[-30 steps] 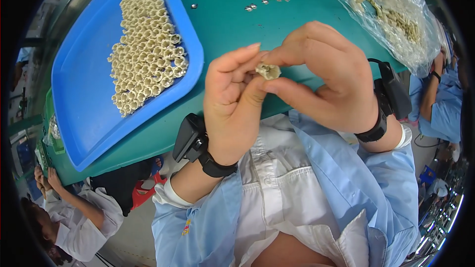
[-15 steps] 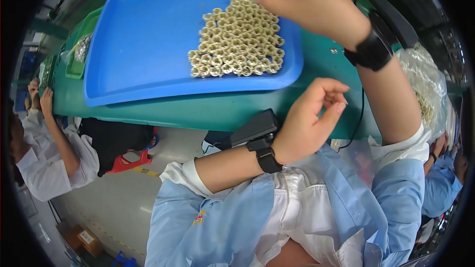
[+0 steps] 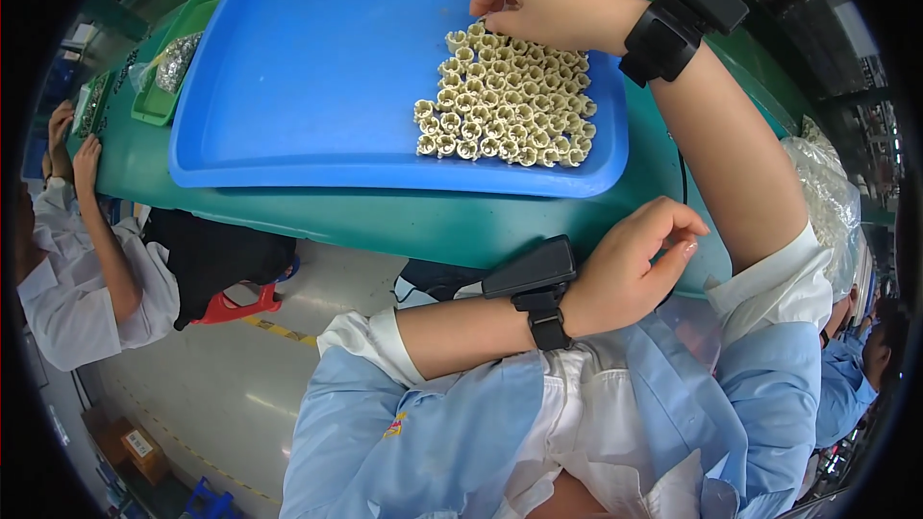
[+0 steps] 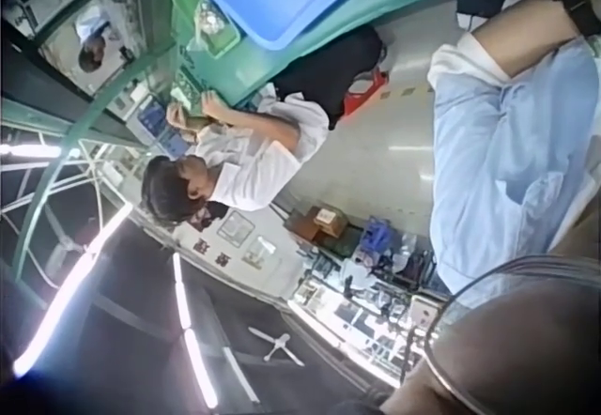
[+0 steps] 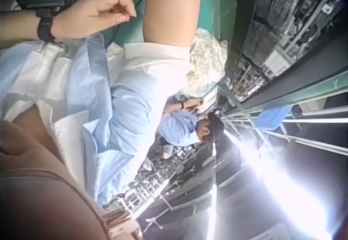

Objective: Assembling small gold-colored cylindrical components by inserting tiny silver pins into them at a factory workbench.

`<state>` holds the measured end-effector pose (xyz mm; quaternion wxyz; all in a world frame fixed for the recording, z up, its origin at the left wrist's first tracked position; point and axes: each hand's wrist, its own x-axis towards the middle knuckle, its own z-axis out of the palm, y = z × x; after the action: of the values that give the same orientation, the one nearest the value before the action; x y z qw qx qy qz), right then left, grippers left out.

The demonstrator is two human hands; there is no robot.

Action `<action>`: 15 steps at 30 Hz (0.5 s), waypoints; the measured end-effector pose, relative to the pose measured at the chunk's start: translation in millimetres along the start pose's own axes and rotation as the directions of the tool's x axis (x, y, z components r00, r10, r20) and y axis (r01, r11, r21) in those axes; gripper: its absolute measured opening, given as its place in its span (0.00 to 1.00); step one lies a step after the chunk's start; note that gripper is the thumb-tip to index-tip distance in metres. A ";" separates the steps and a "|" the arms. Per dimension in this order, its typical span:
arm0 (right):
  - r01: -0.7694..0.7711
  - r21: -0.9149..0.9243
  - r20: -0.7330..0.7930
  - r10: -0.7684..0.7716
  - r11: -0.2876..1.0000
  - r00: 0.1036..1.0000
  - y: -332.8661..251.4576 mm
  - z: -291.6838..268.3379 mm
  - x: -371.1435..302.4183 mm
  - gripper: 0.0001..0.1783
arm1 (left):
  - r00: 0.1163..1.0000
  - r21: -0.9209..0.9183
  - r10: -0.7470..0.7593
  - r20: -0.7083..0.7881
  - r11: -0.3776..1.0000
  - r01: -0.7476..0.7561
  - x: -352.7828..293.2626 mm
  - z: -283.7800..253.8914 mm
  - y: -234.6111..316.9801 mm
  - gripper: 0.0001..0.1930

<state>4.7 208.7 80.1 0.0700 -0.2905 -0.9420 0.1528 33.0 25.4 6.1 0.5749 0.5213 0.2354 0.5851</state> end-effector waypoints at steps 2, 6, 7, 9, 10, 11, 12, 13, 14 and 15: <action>-0.029 -0.013 -0.003 0.029 0.999 1.000 7.2 2.0 -1.7 0.10 | 1.000 0.017 0.006 0.009 1.000 -0.007 1.2 1.0 0.9 0.08; 0.058 0.068 -0.132 -0.049 0.996 0.990 8.1 -8.8 -11.0 0.11 | 1.000 0.004 -0.011 -0.004 1.000 0.011 0.7 -0.4 0.7 0.08; 0.112 0.105 -0.198 -0.090 0.988 0.976 7.9 -11.9 -12.5 0.12 | 1.000 0.006 -0.011 -0.005 1.000 0.011 0.6 -0.9 0.6 0.08; 0.075 0.132 -0.196 -0.048 0.988 0.979 9.6 -16.3 -17.5 0.12 | 1.000 0.001 -0.012 0.005 1.000 0.012 1.1 1.1 -0.2 0.08; 0.043 0.160 -0.190 -0.012 0.986 0.982 10.2 -18.0 -19.5 0.12 | 1.000 0.001 -0.014 0.011 1.000 0.014 1.3 1.0 -0.3 0.08; 0.013 0.188 -0.184 0.023 0.982 0.983 10.8 -19.2 -21.3 0.12 | 1.000 0.001 -0.019 0.014 1.000 0.019 1.5 -0.1 -0.4 0.07; 0.010 0.188 -0.187 0.026 0.982 0.982 14.3 -16.0 -18.8 0.12 | 1.000 0.001 -0.024 0.017 1.000 0.024 1.7 -1.1 -0.6 0.07; 0.054 0.042 -0.191 -0.045 0.998 0.981 21.6 -7.6 -11.8 0.12 | 0.999 0.003 -0.030 0.021 1.000 0.029 1.6 -0.6 -0.8 0.07; 0.097 -0.105 -0.183 -0.115 0.990 0.976 28.8 2.1 -4.0 0.12 | 0.999 0.007 -0.030 0.026 1.000 0.030 1.2 0.5 -1.3 0.07; 0.141 -0.248 -0.162 -0.185 0.959 0.969 35.9 11.9 2.2 0.12 | 0.999 0.001 -0.032 0.023 0.999 0.032 1.0 -0.1 -2.2 0.08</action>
<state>19.2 235.2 57.1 0.1341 -0.2307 -0.9637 0.0070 34.1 26.9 4.5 0.5867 0.5244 0.2369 0.5698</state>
